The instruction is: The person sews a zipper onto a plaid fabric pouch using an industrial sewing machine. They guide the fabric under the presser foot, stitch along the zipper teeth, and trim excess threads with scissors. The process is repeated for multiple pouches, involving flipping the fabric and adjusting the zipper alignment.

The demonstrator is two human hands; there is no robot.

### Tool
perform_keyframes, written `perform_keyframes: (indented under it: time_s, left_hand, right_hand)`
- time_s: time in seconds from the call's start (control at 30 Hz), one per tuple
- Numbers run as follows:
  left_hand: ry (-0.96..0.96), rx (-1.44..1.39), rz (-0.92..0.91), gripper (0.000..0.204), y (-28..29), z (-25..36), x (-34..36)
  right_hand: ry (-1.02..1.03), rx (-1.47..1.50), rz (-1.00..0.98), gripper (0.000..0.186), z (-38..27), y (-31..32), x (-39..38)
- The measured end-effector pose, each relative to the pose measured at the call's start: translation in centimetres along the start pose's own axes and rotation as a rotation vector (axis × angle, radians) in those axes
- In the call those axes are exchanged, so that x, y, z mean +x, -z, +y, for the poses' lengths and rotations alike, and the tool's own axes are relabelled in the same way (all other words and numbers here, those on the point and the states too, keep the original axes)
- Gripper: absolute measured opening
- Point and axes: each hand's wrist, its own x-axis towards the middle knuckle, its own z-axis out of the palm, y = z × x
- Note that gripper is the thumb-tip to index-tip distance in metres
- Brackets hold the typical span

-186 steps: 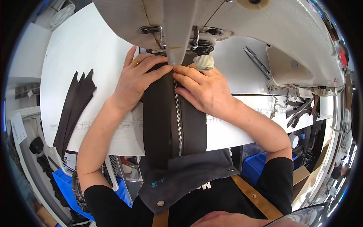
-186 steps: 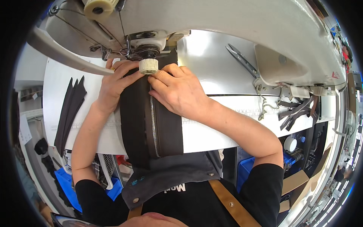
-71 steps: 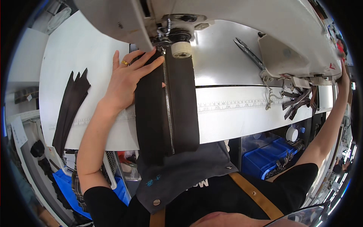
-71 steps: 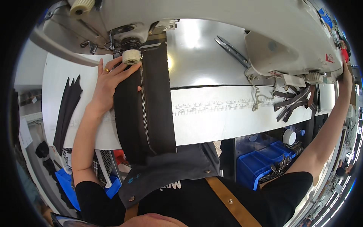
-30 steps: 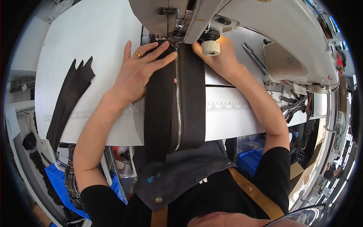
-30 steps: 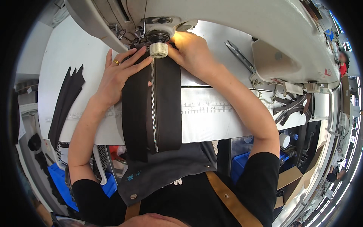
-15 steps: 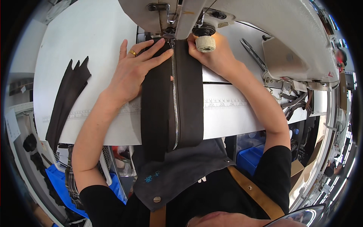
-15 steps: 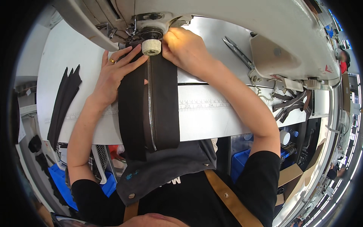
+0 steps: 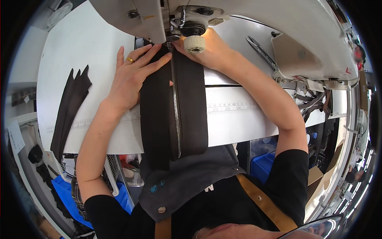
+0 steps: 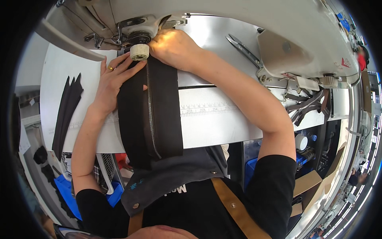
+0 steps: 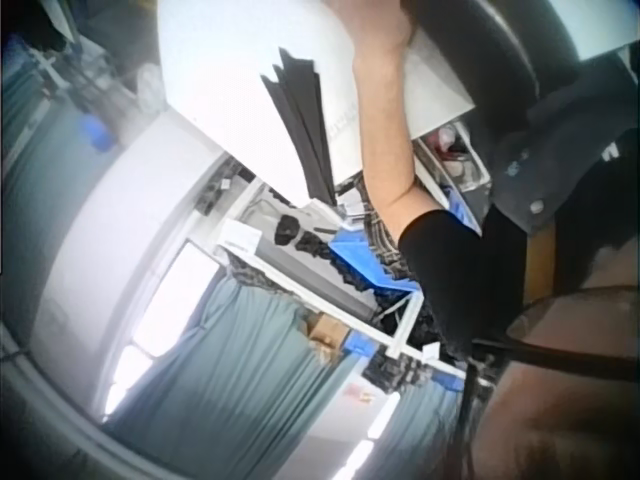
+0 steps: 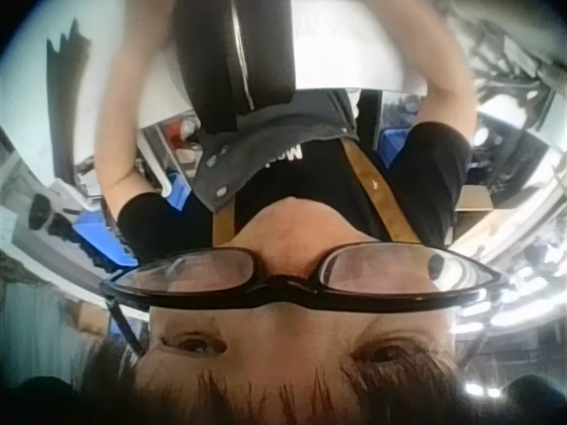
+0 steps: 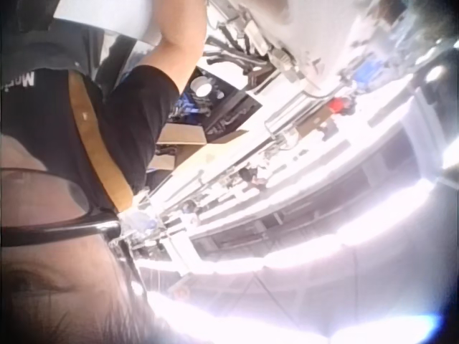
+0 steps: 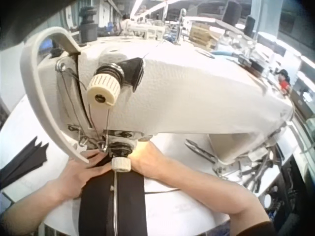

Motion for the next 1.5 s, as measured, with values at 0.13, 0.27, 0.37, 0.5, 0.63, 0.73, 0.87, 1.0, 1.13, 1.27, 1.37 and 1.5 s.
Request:
perform_keyframes:
  time_s: [0.13, 0.27, 0.37, 0.5, 0.63, 0.73, 0.87, 1.0, 1.13, 1.27, 1.37, 1.5]
  left_hand:
    - [0.011, -0.026, 0.003, 0.050, 0.3, 0.3, 0.0]
    - [0.008, -0.044, 0.019, 0.052, 0.1, 0.2, -0.1]
    - [-0.003, -0.047, 0.030, 0.056, -0.1, 0.1, -0.1]
    - [-0.002, -0.050, 0.028, 0.065, -0.2, 0.1, -0.1]
    - [-0.012, -0.018, 0.029, 0.070, -0.4, -0.2, -0.3]
    - [-0.012, -0.029, 0.044, 0.072, -0.5, -0.1, -0.3]
    - [-0.030, 0.020, 0.058, 0.051, -0.8, -0.3, -0.2]
    - [-0.028, 0.027, 0.052, 0.050, -0.7, -0.4, -0.3]
    - [-0.033, 0.030, 0.059, 0.051, -0.8, -0.4, -0.2]
    - [-0.034, -0.011, 0.068, 0.066, -0.6, -0.3, -0.3]
    - [-0.027, -0.015, 0.069, 0.063, -0.5, -0.3, -0.4]
    - [-0.030, 0.023, 0.083, 0.051, -0.8, -0.3, -0.2]
  right_hand:
    - [-0.031, -0.077, 0.044, 0.011, -0.8, 1.2, -0.4]
    - [-0.342, 0.128, 0.049, 0.012, -2.3, 2.0, -0.9]
    - [-0.505, 0.279, 0.000, 0.014, -2.4, 1.9, -0.7]
    - [-0.710, 0.515, 0.006, 0.019, -2.5, 1.9, -0.7]
    - [-0.785, 0.701, -0.035, 0.020, -2.7, 2.5, 0.7]
    - [-0.790, 0.738, -0.056, 0.017, -3.4, 2.7, 0.7]
    - [-0.844, 0.688, 0.100, 0.020, -3.7, 1.4, 0.4]
    - [-0.972, 0.818, 0.003, 0.017, -3.9, 2.8, 1.4]
    - [-1.143, 1.057, -0.099, 0.017, -3.2, 3.2, 1.5]
    - [-1.099, 1.288, -0.221, 0.019, -1.9, 3.4, 0.8]
    - [-1.001, 0.799, -0.289, 0.022, -2.3, 3.8, 1.1]
    - [-0.563, 0.318, -0.028, 0.020, -3.2, 0.9, -0.6]
